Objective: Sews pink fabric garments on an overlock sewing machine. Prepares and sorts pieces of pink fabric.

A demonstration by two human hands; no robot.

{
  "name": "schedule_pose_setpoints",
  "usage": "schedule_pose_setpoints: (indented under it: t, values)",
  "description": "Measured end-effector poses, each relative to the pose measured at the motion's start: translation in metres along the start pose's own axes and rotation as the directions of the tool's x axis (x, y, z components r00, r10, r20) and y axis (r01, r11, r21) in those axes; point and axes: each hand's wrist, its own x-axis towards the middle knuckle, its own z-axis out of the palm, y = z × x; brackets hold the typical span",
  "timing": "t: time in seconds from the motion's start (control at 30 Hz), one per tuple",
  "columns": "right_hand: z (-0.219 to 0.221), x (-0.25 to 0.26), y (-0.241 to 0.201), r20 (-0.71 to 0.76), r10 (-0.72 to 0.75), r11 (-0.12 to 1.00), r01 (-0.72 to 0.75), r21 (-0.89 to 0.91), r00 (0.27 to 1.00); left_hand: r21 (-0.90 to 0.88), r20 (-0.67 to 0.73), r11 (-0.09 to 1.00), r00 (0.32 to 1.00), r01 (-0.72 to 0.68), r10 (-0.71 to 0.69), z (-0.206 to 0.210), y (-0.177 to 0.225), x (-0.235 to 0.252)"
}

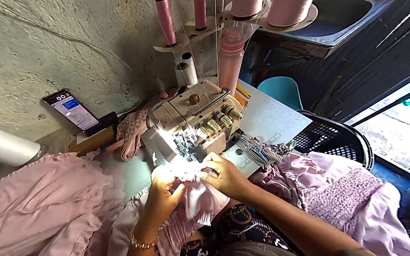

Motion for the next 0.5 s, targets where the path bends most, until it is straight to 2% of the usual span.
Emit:
schedule_pose_setpoints:
  t: [0.07, 0.2, 0.27, 0.4, 0.5]
  values:
    - [0.001, 0.01, -0.004, 0.061, 0.038, 0.994, -0.044, 0.1, 0.997, -0.014, -0.004, 1.0, 1.0, -0.014, 0.014, -0.003, 0.0, 0.0]
    - [-0.004, 0.017, -0.013, 0.226, 0.204, 0.893, -0.276, 0.356, 0.952, 0.003, -0.024, 0.998, 0.998, -0.059, 0.059, -0.002, -0.002, -0.003]
    - [-0.004, 0.017, -0.012, 0.208, 0.194, 0.897, -0.26, 0.358, 0.959, -0.001, -0.019, 0.998, 0.998, -0.066, 0.066, -0.003, -0.003, -0.004]
    - [0.0, 0.015, -0.007, 0.089, 0.107, 0.951, -0.128, 0.281, 0.99, -0.017, -0.007, 0.997, 0.997, -0.074, 0.074, 0.0, 0.0, -0.001]
    - [0.001, 0.015, -0.003, 0.088, 0.088, 0.95, -0.11, 0.292, 0.992, 0.019, -0.024, 0.997, 0.997, -0.077, 0.078, 0.0, 0.007, 0.002]
